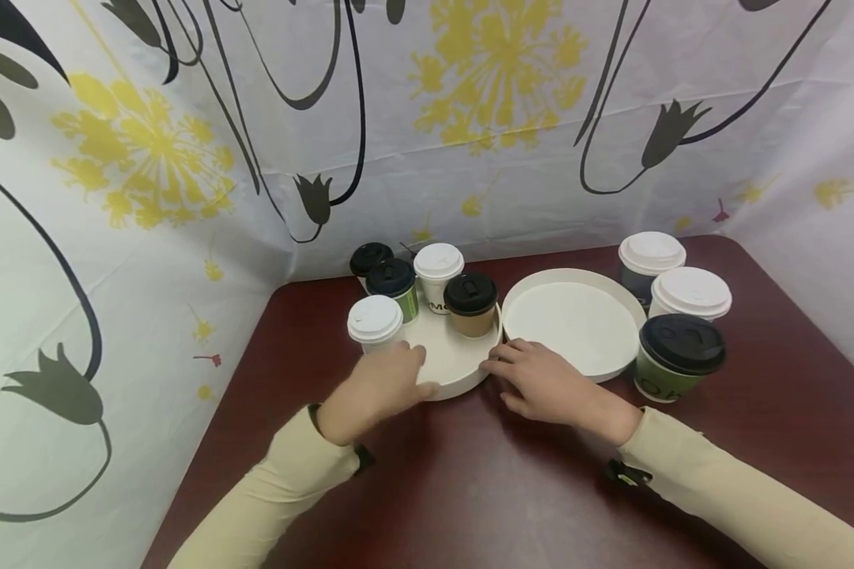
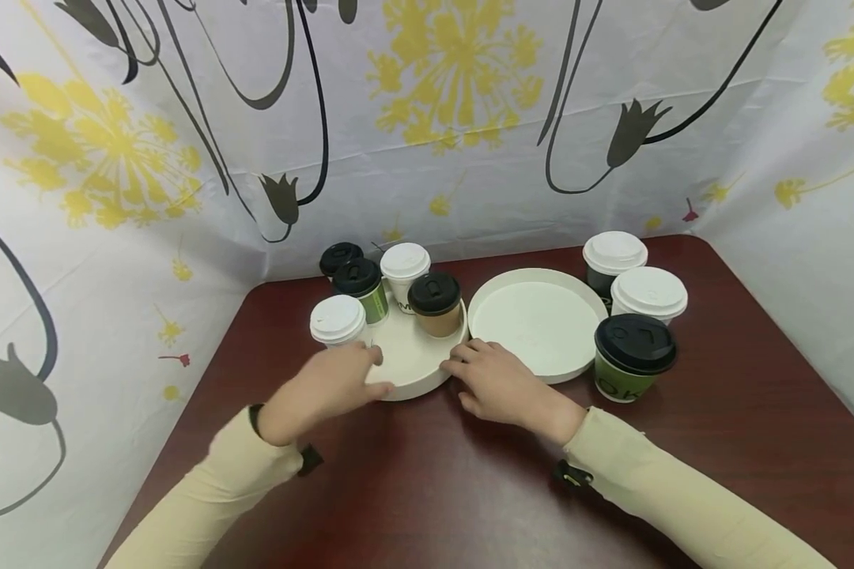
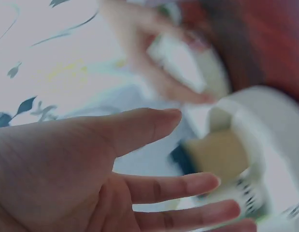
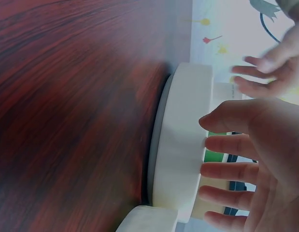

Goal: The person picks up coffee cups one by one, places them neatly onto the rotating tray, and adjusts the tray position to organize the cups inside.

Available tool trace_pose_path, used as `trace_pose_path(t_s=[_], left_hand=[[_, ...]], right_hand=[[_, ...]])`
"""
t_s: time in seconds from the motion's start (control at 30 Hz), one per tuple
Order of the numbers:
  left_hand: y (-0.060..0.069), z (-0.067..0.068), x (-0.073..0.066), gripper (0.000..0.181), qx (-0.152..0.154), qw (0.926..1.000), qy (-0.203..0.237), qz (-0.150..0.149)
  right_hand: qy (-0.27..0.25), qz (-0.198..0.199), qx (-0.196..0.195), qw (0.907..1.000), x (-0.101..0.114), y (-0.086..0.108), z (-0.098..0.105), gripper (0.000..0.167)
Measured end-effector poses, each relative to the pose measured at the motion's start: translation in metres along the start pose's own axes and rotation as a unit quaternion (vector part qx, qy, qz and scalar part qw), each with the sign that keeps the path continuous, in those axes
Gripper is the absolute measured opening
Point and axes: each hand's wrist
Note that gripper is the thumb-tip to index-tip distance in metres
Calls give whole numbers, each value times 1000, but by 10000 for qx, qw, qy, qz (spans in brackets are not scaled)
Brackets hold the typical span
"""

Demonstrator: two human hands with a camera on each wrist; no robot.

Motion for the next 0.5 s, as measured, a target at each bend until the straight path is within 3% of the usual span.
trace_pose_path(t_s=[0.17, 0.27, 0.37, 0.5], left_hand=[[-3, 44, 26, 43, -618, 9970, 212, 421], [-9, 63, 44, 40, -919, 9935, 322, 598], [-20, 73, 60, 38, -1072, 9909, 463, 668], [-41, 76, 81, 37, -1196, 9883, 581, 743]], right_hand=[[-53, -6, 90, 9999, 0, 0, 1, 49], [-46, -8, 125, 9999, 0, 0, 2, 49], [-32, 24, 148, 9999, 0, -1, 1, 49], [-59, 51, 196, 9998, 1, -2, 2, 49]])
Point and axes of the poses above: each hand's wrist, its own y-axis away from the middle knuckle, its own z-axis out of the back of the hand, x = y × z, and after that the axes turned 7 degrees about -x, right-handed
